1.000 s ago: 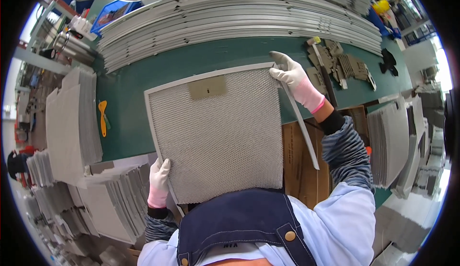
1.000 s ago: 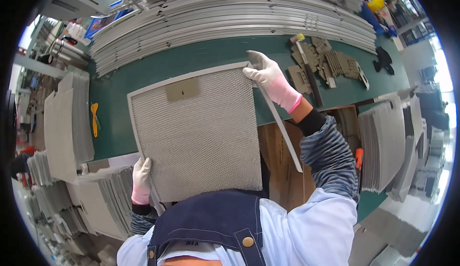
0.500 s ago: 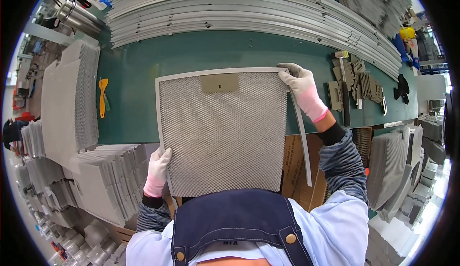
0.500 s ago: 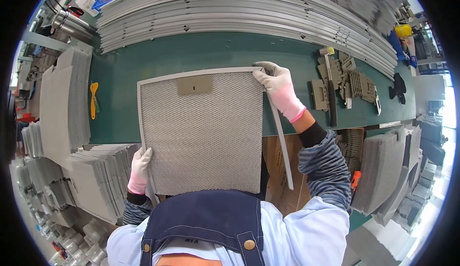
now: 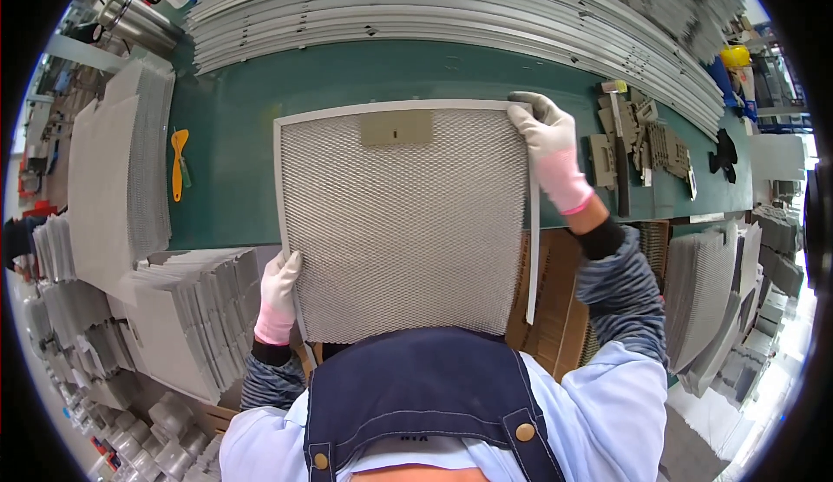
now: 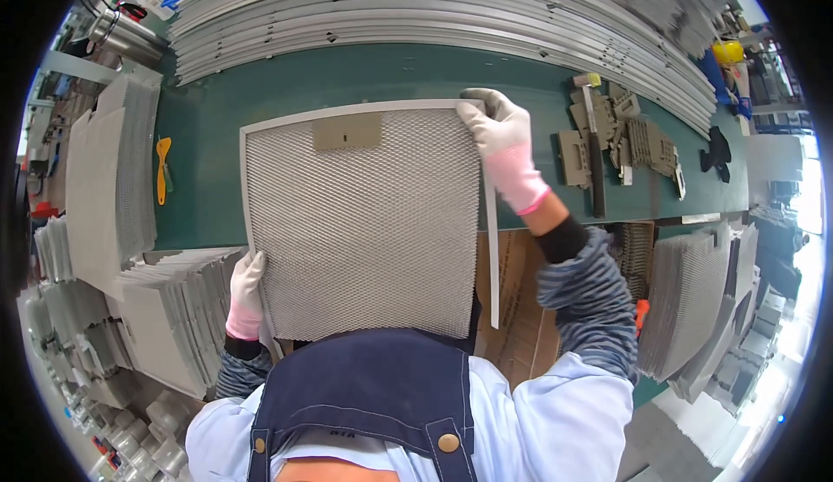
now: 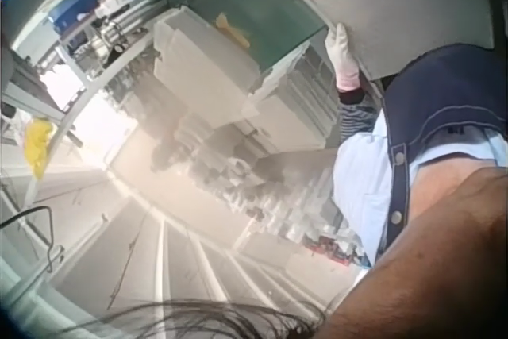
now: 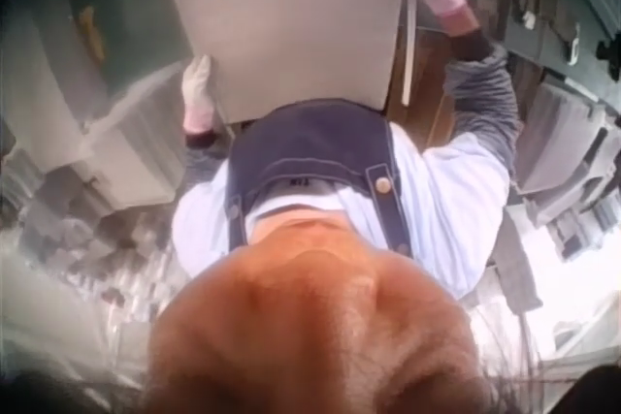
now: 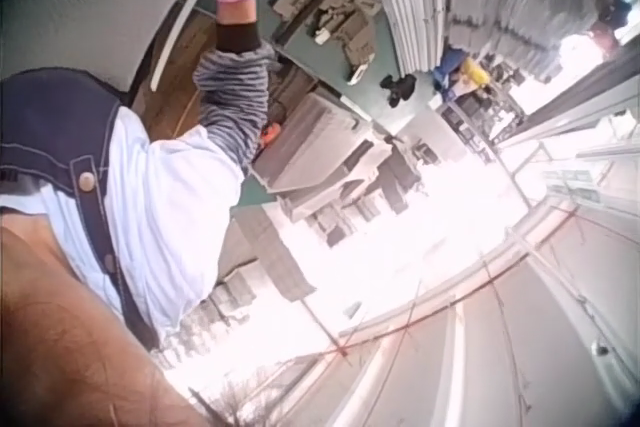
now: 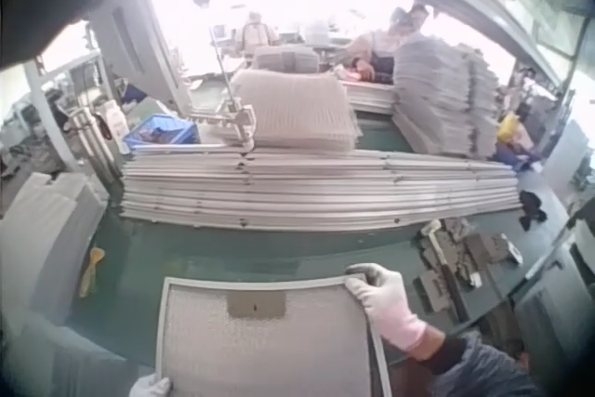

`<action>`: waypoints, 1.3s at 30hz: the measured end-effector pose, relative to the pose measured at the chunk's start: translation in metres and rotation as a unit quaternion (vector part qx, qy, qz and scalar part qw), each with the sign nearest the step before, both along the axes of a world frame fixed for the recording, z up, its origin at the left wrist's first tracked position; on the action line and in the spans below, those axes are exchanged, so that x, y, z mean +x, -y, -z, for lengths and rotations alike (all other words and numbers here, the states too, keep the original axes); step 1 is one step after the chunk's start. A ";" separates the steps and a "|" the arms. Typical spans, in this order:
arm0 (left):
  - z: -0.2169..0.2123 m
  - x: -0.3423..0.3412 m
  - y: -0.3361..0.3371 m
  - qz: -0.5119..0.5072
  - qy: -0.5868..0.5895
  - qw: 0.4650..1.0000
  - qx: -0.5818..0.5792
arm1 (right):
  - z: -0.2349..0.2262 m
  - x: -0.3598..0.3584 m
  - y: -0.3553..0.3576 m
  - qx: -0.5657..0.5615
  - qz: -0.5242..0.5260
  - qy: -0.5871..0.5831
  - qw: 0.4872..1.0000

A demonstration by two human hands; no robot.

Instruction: The worker is assembling metal mesh filters by fitting frames and securing components with an electric screwdriver.

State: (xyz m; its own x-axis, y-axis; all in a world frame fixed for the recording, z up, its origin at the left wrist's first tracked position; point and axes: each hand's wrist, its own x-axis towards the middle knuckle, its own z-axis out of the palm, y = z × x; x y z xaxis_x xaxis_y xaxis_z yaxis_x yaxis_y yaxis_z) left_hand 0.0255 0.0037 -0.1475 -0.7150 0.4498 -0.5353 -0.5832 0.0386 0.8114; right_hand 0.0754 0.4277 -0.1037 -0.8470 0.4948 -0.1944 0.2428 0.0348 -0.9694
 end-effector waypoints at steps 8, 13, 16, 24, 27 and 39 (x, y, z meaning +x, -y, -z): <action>0.008 0.006 0.006 -0.008 0.004 0.999 0.033 | -0.001 0.025 -0.008 -0.106 -0.085 0.068 0.988; 0.013 0.009 0.008 -0.007 0.006 0.999 0.035 | -0.022 0.048 -0.009 -0.145 -0.100 0.171 0.969; 0.012 0.008 0.004 -0.005 -0.009 0.997 0.076 | -0.002 0.056 0.014 -0.118 0.035 -0.046 0.991; 0.004 0.006 -0.003 0.022 -0.030 0.993 0.109 | -0.002 0.101 0.039 -0.136 0.028 -0.056 0.989; -0.003 0.006 -0.005 0.023 -0.052 0.992 0.108 | -0.008 0.136 0.053 -0.116 -0.012 -0.014 0.993; 0.025 -0.135 0.077 -0.024 -0.404 0.913 0.054 | -0.042 0.166 0.100 -0.189 -0.089 -0.223 0.952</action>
